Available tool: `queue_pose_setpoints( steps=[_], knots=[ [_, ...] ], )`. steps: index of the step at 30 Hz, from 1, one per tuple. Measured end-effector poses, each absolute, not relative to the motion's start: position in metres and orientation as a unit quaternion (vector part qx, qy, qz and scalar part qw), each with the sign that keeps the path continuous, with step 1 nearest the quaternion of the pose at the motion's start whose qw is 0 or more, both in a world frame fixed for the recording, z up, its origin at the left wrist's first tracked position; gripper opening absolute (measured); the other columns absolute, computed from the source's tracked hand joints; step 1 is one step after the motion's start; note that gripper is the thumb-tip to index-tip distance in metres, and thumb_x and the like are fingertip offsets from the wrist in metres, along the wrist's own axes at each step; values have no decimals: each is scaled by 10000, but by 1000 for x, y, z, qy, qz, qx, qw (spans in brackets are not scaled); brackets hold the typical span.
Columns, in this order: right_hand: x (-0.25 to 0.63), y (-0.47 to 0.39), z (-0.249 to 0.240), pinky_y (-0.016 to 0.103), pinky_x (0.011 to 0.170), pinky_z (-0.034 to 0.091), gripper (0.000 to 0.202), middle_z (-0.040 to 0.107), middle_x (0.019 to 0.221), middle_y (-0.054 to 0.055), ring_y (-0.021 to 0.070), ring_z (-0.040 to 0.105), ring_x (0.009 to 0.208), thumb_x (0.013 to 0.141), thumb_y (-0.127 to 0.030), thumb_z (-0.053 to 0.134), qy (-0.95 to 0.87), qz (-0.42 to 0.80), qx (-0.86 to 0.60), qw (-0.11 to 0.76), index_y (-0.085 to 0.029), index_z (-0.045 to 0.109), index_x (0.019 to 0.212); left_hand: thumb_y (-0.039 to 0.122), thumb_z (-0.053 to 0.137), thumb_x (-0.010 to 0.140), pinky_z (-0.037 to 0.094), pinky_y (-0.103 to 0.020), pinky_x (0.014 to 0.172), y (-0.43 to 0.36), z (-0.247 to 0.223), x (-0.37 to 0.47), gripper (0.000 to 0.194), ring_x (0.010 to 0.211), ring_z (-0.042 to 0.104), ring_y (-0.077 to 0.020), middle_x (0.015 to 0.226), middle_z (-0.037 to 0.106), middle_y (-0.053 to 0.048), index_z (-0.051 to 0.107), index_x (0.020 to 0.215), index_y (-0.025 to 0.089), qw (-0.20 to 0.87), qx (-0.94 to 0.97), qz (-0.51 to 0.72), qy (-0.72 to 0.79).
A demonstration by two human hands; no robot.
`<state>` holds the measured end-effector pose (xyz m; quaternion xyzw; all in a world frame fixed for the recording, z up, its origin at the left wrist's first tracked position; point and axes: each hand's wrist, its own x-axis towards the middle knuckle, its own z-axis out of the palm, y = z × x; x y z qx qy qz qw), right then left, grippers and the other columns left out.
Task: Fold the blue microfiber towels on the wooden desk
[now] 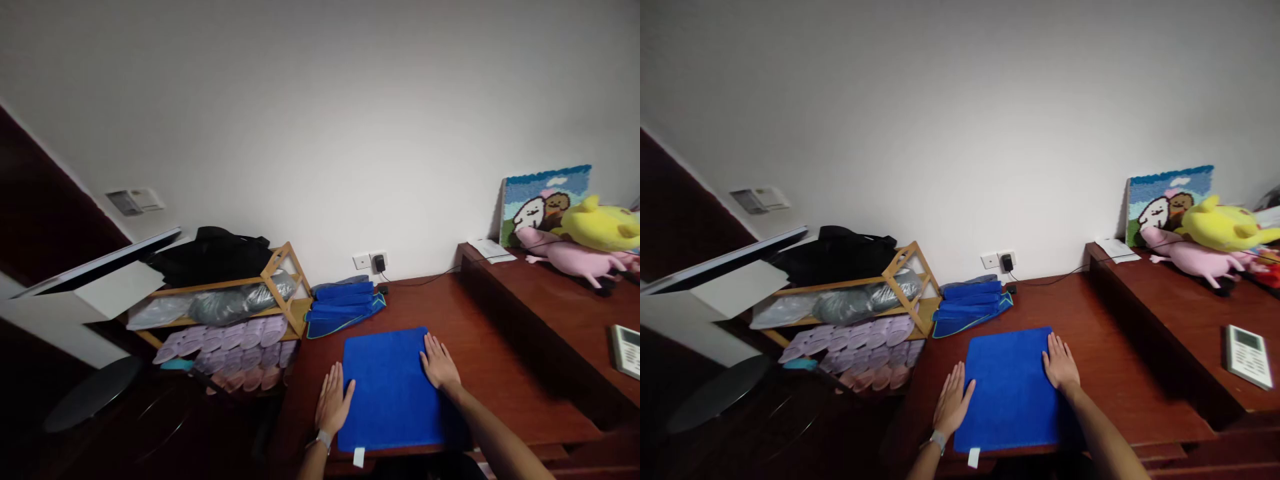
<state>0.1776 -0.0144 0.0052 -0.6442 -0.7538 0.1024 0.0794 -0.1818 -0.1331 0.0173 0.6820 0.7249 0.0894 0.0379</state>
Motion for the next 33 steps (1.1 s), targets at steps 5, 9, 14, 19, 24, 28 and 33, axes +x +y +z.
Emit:
queue_pose_setpoints(
  steps=[5,9,14,19,24,28,33],
  knots=[
    [176,-23,15,473,1306,148,699,239,1708,127,261,208,1592,1037,-398,207,-747,100,-652,81,-30,268,1628,639,149,1042,216,-485,1312,-132,24,-177,832,1602,193,-263,1723,216,-139,213,1651,76,54,675,81,731],
    [183,-52,5,492,1303,169,699,246,1707,97,257,212,1591,1048,-430,159,-743,100,-652,114,-69,268,1637,637,150,1039,219,-485,1308,-130,18,-181,818,1602,198,-263,1725,224,-122,215,1657,106,50,677,83,730],
    [192,-93,-11,497,1306,160,705,264,1701,66,258,203,1592,1050,-478,174,-753,108,-639,111,-104,276,1639,658,149,1030,211,-482,1305,-125,11,-184,841,1603,201,-265,1724,232,-129,224,1654,100,42,677,89,729],
    [190,-100,-12,478,1310,156,704,252,1705,73,245,203,1591,1052,-479,187,-750,111,-642,118,-104,257,1644,681,151,1026,196,-461,1312,-123,9,-184,863,1604,197,-250,1724,231,-127,224,1652,91,47,675,90,731],
    [189,-99,-1,461,1309,159,700,249,1706,85,248,189,1595,1050,-458,197,-751,123,-638,121,-85,266,1638,663,168,1029,220,-474,1304,-119,17,-189,843,1601,198,-258,1722,224,-121,235,1650,98,67,668,74,737],
    [189,-102,11,444,1312,135,702,234,1710,85,238,176,1598,1045,-450,195,-747,135,-641,114,-79,254,1638,609,132,1042,235,-494,1293,-107,36,-171,813,1589,234,-284,1698,281,-155,266,1638,72,87,646,67,755],
    [188,-105,17,446,1312,114,720,217,1711,92,242,167,1600,1043,-470,192,-745,142,-643,106,-63,235,1635,568,113,1060,174,-462,1322,-102,38,-62,753,1610,158,-245,1728,221,-93,246,1653,123,52,721,97,684]
  ],
)
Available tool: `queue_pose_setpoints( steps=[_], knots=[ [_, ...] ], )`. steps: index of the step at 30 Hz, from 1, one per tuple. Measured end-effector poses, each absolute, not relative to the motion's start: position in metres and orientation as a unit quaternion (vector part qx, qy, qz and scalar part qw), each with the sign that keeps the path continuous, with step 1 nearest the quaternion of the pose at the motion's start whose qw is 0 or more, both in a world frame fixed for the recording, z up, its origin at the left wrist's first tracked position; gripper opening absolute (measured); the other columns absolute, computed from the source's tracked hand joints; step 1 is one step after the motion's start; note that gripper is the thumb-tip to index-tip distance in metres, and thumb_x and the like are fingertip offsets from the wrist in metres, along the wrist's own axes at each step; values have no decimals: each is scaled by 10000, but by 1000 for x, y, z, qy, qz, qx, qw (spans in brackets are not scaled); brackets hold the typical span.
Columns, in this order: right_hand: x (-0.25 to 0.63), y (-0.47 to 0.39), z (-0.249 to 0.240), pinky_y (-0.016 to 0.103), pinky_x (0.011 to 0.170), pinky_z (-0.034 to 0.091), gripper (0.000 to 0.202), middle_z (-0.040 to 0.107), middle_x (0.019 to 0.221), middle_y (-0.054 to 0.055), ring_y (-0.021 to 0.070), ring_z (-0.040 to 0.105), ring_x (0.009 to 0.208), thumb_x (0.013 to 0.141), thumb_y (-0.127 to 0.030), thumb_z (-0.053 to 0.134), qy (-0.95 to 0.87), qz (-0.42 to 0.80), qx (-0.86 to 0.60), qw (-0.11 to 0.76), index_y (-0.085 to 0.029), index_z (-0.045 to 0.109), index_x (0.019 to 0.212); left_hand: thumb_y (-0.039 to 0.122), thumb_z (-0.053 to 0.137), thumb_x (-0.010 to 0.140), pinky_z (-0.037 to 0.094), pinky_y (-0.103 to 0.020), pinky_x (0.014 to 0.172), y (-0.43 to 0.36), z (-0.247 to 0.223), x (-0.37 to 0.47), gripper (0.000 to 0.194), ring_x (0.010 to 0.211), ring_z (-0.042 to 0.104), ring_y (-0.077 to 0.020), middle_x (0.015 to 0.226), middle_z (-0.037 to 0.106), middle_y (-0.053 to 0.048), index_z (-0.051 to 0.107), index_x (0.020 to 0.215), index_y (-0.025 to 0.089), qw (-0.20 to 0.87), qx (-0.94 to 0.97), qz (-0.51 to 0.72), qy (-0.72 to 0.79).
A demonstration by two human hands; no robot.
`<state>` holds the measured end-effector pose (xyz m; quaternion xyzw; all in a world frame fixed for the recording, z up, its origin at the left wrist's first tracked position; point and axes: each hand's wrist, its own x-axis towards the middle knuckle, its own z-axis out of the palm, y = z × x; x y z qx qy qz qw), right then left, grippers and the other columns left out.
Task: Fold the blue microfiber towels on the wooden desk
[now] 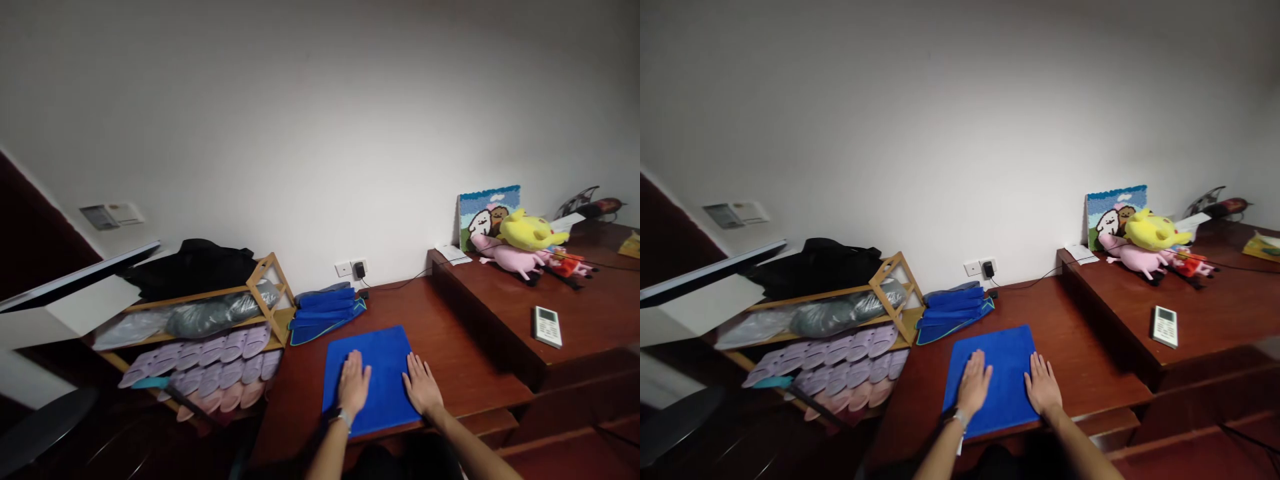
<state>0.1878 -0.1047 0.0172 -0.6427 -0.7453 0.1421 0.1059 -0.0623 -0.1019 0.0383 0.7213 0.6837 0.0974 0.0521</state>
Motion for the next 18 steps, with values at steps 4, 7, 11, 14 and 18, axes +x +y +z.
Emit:
queue_pose_setpoints(
  steps=[4,7,11,14,18],
  knots=[
    [188,-104,13,460,1310,111,699,203,1713,90,256,159,1601,1032,-430,222,-753,134,-638,92,-74,256,1632,519,103,1068,216,-441,1320,-114,21,29,699,1606,185,-213,1727,239,-48,221,1660,166,76,813,97,569],
    [187,-102,10,467,1308,121,687,207,1711,88,259,165,1600,1028,-409,221,-759,126,-632,92,-82,273,1630,507,68,1068,216,-437,1323,-123,14,44,696,1603,191,-205,1725,236,-36,230,1658,176,92,809,88,573],
    [186,-102,10,462,1308,143,697,226,1708,88,248,186,1596,1031,-417,203,-750,128,-640,107,-71,251,1635,582,107,1057,209,-458,1324,-134,21,-17,739,1602,192,-236,1725,221,-49,249,1654,170,83,776,65,621],
    [187,-104,10,460,1309,141,701,248,1704,93,248,190,1595,1031,-425,208,-747,131,-641,118,-69,269,1632,619,129,1049,206,-497,1320,-148,24,-86,767,1600,189,-262,1723,216,-71,240,1656,164,61,724,63,684],
    [187,-103,8,465,1309,134,712,257,1704,101,253,201,1593,1029,-437,206,-746,127,-643,116,-59,270,1630,607,158,1056,243,-502,1308,-167,19,-147,752,1595,201,-263,1722,221,-86,194,1666,170,51,677,73,730]
  ],
)
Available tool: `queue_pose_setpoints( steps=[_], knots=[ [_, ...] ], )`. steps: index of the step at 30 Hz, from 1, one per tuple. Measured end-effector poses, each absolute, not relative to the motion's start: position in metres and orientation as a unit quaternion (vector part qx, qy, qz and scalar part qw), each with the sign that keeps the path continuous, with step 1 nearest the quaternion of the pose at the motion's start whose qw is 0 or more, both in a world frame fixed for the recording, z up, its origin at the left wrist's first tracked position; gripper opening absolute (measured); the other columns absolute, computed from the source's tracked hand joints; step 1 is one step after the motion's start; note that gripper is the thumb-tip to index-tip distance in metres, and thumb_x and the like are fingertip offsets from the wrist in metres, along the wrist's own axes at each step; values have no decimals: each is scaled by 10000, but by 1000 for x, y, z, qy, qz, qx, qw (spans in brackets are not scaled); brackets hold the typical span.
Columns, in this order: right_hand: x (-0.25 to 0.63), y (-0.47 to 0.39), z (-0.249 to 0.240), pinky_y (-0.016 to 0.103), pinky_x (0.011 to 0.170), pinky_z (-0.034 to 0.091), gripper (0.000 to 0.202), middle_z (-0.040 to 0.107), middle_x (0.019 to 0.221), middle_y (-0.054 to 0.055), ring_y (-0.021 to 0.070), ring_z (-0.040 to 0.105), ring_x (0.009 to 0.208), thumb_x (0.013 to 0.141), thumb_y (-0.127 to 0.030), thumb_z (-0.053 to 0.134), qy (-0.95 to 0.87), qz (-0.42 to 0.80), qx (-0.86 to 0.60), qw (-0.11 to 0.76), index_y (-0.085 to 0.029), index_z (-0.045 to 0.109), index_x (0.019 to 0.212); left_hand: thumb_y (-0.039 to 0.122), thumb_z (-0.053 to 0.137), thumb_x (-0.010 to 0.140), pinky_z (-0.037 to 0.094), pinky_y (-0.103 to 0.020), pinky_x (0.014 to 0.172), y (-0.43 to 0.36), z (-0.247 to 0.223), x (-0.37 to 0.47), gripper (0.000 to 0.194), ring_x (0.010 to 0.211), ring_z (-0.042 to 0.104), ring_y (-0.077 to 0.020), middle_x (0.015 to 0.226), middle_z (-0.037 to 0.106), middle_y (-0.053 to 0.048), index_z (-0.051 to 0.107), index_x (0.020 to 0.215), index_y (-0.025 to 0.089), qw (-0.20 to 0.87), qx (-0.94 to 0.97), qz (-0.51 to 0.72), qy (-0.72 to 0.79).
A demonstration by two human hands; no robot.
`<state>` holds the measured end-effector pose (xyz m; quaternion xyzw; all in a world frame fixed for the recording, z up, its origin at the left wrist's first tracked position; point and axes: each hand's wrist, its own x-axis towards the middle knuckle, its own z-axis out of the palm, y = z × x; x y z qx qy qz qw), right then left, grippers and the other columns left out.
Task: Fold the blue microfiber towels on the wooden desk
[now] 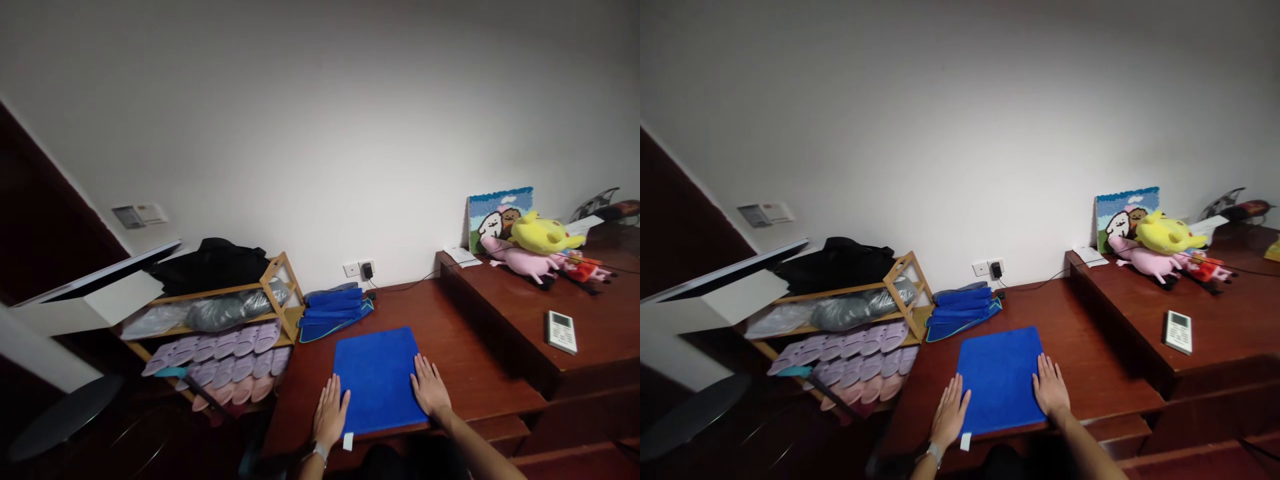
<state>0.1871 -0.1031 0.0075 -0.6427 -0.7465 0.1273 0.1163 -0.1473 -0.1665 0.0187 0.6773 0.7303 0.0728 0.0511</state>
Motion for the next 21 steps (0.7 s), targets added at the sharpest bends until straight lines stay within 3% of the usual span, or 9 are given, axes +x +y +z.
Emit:
queue_pose_setpoints(
  steps=[16,21],
  knots=[
    [208,-153,-8,495,1299,196,677,287,1696,81,250,236,1583,1054,-475,213,-745,143,-637,137,-140,318,1632,634,126,1048,191,-476,1321,-168,23,-149,794,1598,184,-248,1726,189,-101,219,1659,135,74,678,93,725],
    [205,-157,-3,514,1306,163,678,260,1699,53,259,211,1589,1048,-498,240,-753,132,-628,148,-163,317,1633,565,140,1062,178,-428,1324,-165,33,-155,764,1601,146,-220,1731,156,-103,198,1655,86,114,665,60,735]
  ],
)
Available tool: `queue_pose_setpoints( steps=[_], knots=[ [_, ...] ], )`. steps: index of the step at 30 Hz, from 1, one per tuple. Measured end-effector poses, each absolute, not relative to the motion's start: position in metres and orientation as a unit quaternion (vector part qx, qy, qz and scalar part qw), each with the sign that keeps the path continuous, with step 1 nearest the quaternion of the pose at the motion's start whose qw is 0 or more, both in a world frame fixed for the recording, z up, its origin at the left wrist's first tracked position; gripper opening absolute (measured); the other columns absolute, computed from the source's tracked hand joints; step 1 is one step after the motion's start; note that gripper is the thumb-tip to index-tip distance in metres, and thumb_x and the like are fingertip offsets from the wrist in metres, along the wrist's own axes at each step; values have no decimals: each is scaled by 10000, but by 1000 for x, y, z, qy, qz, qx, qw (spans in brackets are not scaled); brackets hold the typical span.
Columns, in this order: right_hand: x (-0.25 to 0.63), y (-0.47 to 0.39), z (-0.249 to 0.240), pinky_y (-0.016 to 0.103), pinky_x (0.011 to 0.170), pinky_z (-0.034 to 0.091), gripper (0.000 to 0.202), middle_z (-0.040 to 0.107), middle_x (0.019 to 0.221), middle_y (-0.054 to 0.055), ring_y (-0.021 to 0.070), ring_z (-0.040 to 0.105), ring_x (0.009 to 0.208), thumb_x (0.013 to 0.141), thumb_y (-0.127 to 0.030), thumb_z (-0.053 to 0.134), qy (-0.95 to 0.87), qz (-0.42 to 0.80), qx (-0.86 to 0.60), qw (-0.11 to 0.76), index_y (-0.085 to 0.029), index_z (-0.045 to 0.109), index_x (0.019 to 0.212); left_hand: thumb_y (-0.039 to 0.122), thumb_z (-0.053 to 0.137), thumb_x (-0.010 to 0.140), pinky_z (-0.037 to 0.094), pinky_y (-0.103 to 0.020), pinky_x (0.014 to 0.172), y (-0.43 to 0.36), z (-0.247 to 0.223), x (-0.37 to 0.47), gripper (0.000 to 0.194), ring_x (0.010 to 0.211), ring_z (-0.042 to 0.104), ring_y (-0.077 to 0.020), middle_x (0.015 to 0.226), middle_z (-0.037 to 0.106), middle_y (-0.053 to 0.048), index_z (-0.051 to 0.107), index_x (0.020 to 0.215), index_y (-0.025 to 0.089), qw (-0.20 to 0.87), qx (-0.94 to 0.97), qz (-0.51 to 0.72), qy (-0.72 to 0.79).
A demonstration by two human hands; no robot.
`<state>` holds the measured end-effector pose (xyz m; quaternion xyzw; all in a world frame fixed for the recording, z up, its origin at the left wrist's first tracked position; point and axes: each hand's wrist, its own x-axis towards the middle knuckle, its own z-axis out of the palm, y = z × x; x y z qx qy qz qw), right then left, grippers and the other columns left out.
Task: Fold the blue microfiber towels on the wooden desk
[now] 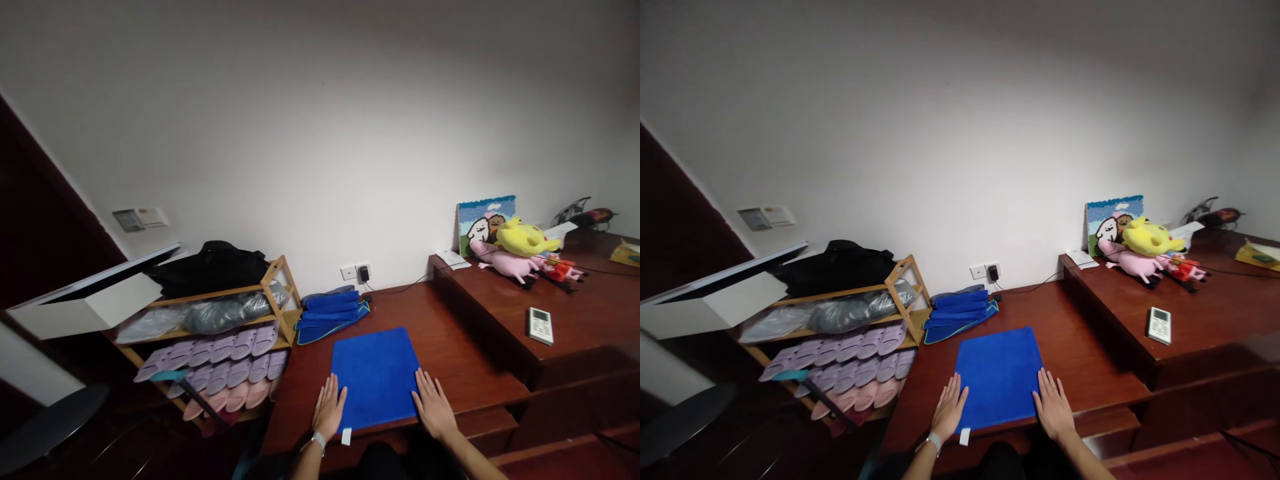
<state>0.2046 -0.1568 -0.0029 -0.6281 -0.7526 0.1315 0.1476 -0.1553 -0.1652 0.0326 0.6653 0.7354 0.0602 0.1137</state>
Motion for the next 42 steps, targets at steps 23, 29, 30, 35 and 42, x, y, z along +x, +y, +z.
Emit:
queue_pose_setpoints(
  steps=[23,29,30,35,42],
  knots=[
    [203,-160,-3,492,1306,187,644,282,1689,56,253,243,1580,1052,-431,225,-760,98,-622,164,-159,331,1626,614,162,1047,201,-512,1328,-176,23,-45,742,1604,152,-262,1729,171,-31,194,1664,203,81,766,65,635],
    [202,-161,-4,487,1308,165,653,282,1691,56,249,234,1585,1046,-428,234,-757,95,-628,155,-141,338,1624,676,183,1030,202,-508,1322,-198,23,-136,817,1604,132,-265,1731,146,-66,173,1668,166,61,695,64,714],
    [202,-160,-5,486,1309,162,658,282,1692,60,251,234,1585,1045,-429,236,-756,96,-629,153,-133,334,1624,681,177,1029,200,-494,1323,-201,23,-141,826,1604,132,-259,1733,145,-67,178,1667,157,62,693,67,715],
    [204,-159,-14,506,1303,171,668,283,1694,70,261,239,1583,1048,-457,227,-761,97,-624,149,-140,339,1625,686,179,1026,215,-483,1322,-207,23,-138,834,1604,149,-259,1729,186,-72,207,1663,148,40,689,88,719],
    [204,-139,-1,497,1297,192,687,284,1697,58,253,229,1586,1049,-477,170,-742,136,-645,120,-149,313,1635,661,222,1029,243,-495,1315,-206,15,-140,789,1597,190,-260,1723,222,-48,221,1664,193,22,694,99,712]
  ],
)
